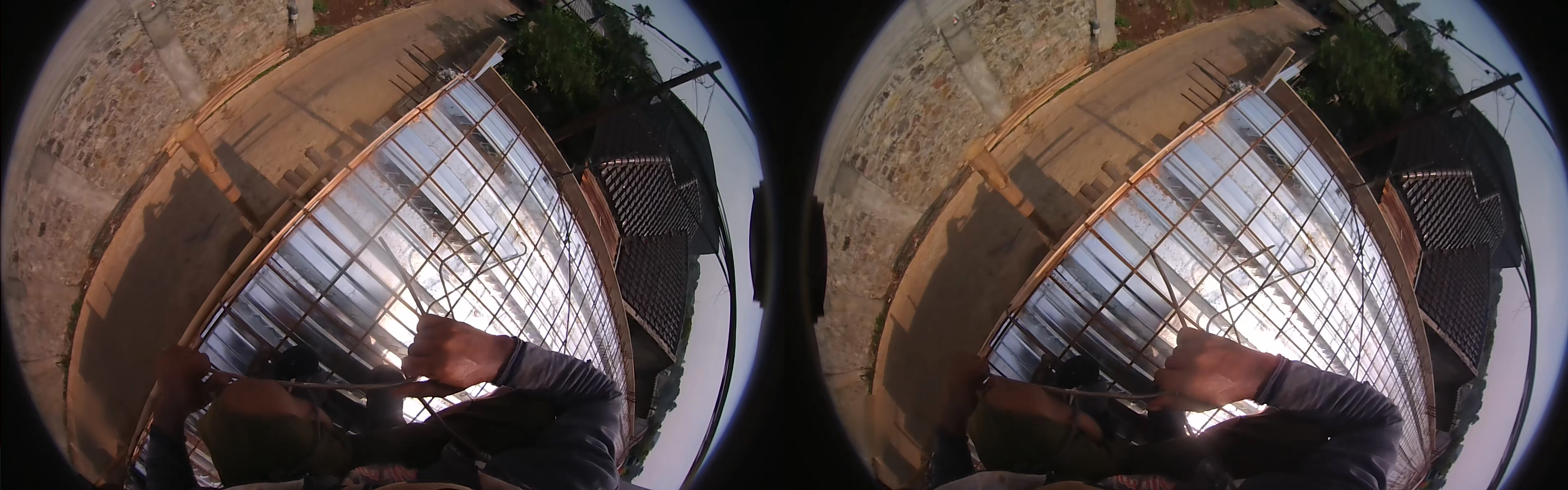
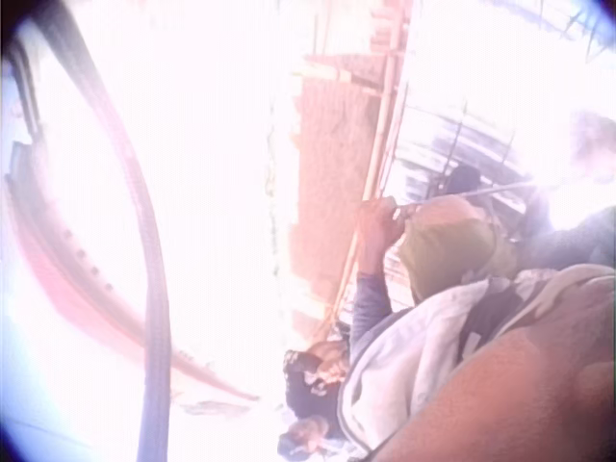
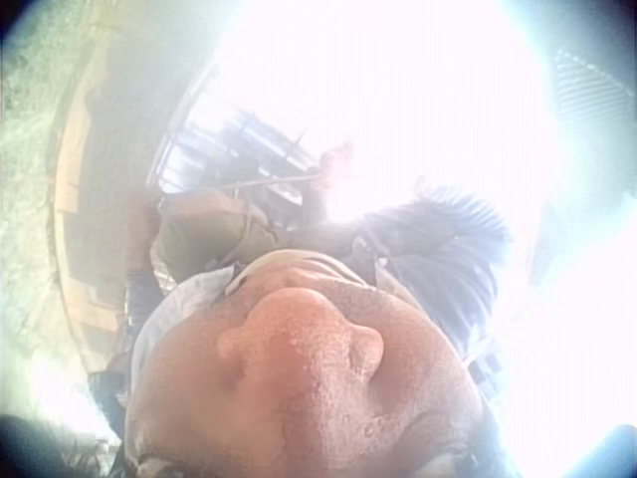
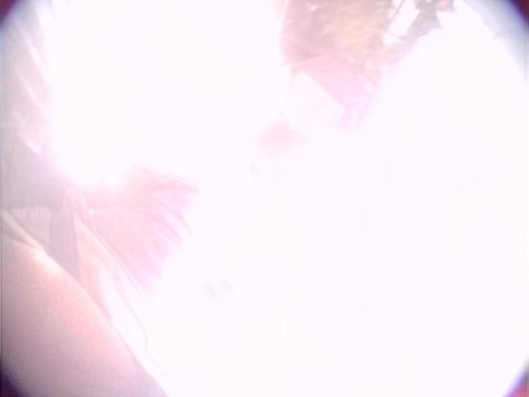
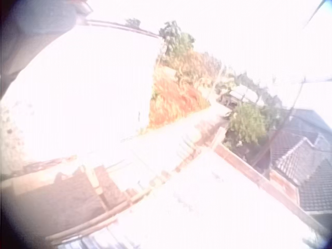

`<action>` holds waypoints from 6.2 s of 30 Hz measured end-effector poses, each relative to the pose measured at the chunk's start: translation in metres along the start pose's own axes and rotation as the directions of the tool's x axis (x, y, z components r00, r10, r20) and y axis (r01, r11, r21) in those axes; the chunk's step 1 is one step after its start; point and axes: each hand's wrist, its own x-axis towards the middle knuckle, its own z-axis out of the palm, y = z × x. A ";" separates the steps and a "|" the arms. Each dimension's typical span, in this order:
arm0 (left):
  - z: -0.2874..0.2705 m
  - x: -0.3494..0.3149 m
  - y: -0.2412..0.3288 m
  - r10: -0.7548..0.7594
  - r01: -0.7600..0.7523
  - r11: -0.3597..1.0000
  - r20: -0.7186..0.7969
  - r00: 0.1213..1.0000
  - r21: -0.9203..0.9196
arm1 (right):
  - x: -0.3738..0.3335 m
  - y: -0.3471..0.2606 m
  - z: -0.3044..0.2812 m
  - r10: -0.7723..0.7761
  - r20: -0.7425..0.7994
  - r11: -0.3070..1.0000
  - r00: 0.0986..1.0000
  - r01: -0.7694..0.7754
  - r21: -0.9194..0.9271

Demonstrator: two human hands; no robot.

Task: The person uses pliers to bend and secure metal rods into a grid-like grate structure. They repeatedly grip, twist, and fasten the rods at intersections to form a stable framework.

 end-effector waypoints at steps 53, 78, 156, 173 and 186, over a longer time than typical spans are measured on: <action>0.219 0.134 0.016 -0.721 0.380 0.195 0.131 0.680 -0.904 | 0.174 0.164 0.200 0.742 -0.160 0.670 0.650 -0.719 0.187; 0.219 0.135 0.007 -0.699 0.399 0.139 0.196 0.688 -0.906 | 0.181 0.157 0.212 0.721 -0.170 0.691 0.672 -0.682 0.239; 0.000 -0.014 0.074 0.122 -0.145 0.976 0.146 0.982 0.163 | 0.099 0.014 0.098 0.054 0.010 0.964 0.998 -0.050 -0.260; 0.144 0.162 -0.059 -0.157 0.112 0.969 -0.200 0.967 -0.220 | 0.137 0.104 0.187 0.676 0.074 0.635 0.733 -0.631 0.446; 0.156 0.204 -0.062 -0.337 0.354 0.916 0.117 0.934 -0.189 | 0.111 0.157 0.275 0.560 -0.262 0.761 0.786 -0.613 -0.213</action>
